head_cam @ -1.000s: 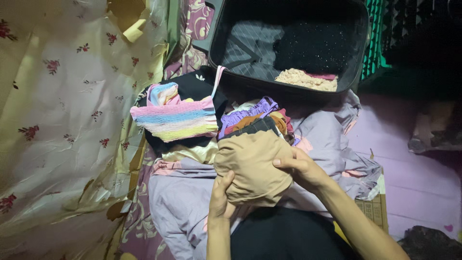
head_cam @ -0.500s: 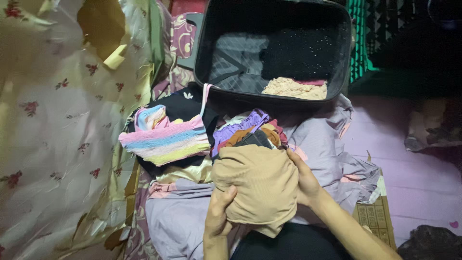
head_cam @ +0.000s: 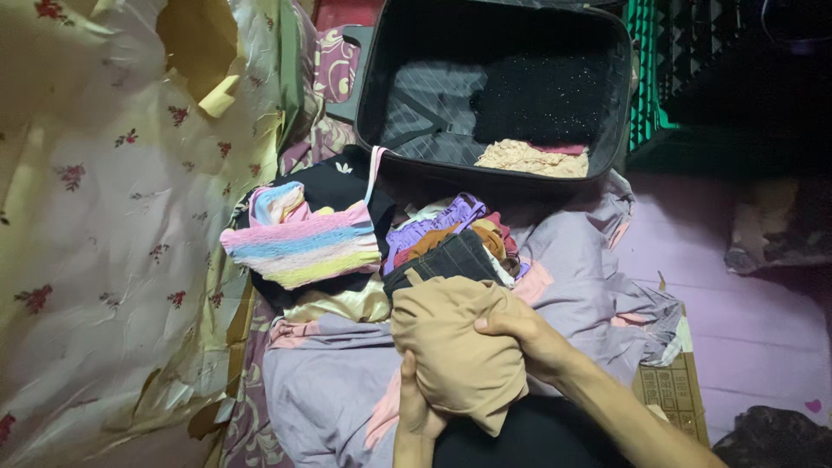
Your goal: The person folds several garments by hand and places them into an open suitcase. Items handled include a beige top, dark denim shorts, a patterned cloth, a brown top, an orange top, a beige top, a blue top, a pink top, and a purple top. The person folds each item and stacks them inside the suitcase.
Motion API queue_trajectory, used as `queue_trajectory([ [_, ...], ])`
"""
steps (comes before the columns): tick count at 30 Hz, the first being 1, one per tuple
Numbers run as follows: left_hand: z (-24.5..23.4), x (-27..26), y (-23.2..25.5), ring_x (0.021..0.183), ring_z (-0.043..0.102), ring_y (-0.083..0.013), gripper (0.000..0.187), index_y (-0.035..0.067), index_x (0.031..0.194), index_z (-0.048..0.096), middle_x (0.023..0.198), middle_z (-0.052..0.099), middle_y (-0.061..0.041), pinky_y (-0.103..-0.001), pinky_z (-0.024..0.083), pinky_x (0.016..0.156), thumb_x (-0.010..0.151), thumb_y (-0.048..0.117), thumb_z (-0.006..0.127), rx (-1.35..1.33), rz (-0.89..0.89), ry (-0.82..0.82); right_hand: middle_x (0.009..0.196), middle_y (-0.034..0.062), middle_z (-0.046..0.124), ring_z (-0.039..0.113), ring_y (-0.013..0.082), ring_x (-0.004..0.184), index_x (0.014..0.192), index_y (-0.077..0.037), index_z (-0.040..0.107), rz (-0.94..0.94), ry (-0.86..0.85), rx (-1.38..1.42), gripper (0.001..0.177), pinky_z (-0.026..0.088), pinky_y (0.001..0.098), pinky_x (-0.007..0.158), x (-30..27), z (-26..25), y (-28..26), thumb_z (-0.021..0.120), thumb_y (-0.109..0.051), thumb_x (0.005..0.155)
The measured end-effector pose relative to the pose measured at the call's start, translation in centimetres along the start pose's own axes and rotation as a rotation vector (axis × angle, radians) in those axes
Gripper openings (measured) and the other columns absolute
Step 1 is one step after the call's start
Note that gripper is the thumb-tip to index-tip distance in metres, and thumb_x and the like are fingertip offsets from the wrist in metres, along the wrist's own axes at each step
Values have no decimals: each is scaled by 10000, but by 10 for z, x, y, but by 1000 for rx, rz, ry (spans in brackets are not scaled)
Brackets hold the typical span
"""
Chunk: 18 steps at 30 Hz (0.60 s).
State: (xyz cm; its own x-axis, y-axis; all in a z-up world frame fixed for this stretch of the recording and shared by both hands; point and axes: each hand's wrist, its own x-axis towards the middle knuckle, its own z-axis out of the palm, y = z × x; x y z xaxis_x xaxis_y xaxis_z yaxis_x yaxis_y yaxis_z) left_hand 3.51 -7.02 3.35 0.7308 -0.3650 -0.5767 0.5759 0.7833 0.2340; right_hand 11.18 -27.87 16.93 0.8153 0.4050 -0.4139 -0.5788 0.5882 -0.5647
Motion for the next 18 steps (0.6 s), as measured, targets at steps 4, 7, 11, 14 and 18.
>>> queue_trajectory([
  [4, -19, -8, 2, 1385, 494, -399, 951, 35, 1549, 316, 1554, 445, -225, -532, 442, 1122, 843, 538, 707, -76, 13, -113, 1363, 140, 641, 628, 225, 1234, 1437, 51, 485, 33, -25, 8, 638, 475, 367, 1069, -12, 8, 10, 641, -117, 842],
  [7, -12, -15, 15, 1396, 476, -384, 859, 41, 1564, 304, 1550, 437, -217, -521, 435, 1145, 891, 388, 711, -23, 29, -181, 1373, 125, 638, 616, 202, 1249, 1441, 42, 486, -11, -43, -143, 622, 463, 351, 1077, -22, 6, 12, 645, -146, 869],
  [11, 24, -29, 34, 1386, 491, -344, 753, 93, 1564, 312, 1543, 464, -169, -490, 437, 1126, 911, 240, 657, 118, 101, -83, 1347, 119, 654, 612, 185, 1212, 1434, 32, 519, -48, -2, -403, 571, 474, 348, 1056, -32, -5, 15, 646, -210, 933],
  [14, 56, -44, 46, 1388, 496, -333, 718, 69, 1570, 321, 1551, 466, -161, -483, 439, 1126, 938, 207, 632, 138, 116, -100, 1281, 119, 681, 621, 181, 1173, 1400, 42, 558, 4, 116, -422, 534, 472, 340, 1033, -34, -18, 18, 603, -281, 977],
  [18, 86, -60, 58, 1370, 512, -329, 684, 99, 1555, 329, 1532, 475, -152, -502, 452, 1113, 942, 206, 612, 119, 184, -100, 1334, 103, 654, 613, 201, 1207, 1416, -6, 528, 24, 185, -212, 573, 482, 382, 1034, -33, -39, 34, 476, -386, 991],
])
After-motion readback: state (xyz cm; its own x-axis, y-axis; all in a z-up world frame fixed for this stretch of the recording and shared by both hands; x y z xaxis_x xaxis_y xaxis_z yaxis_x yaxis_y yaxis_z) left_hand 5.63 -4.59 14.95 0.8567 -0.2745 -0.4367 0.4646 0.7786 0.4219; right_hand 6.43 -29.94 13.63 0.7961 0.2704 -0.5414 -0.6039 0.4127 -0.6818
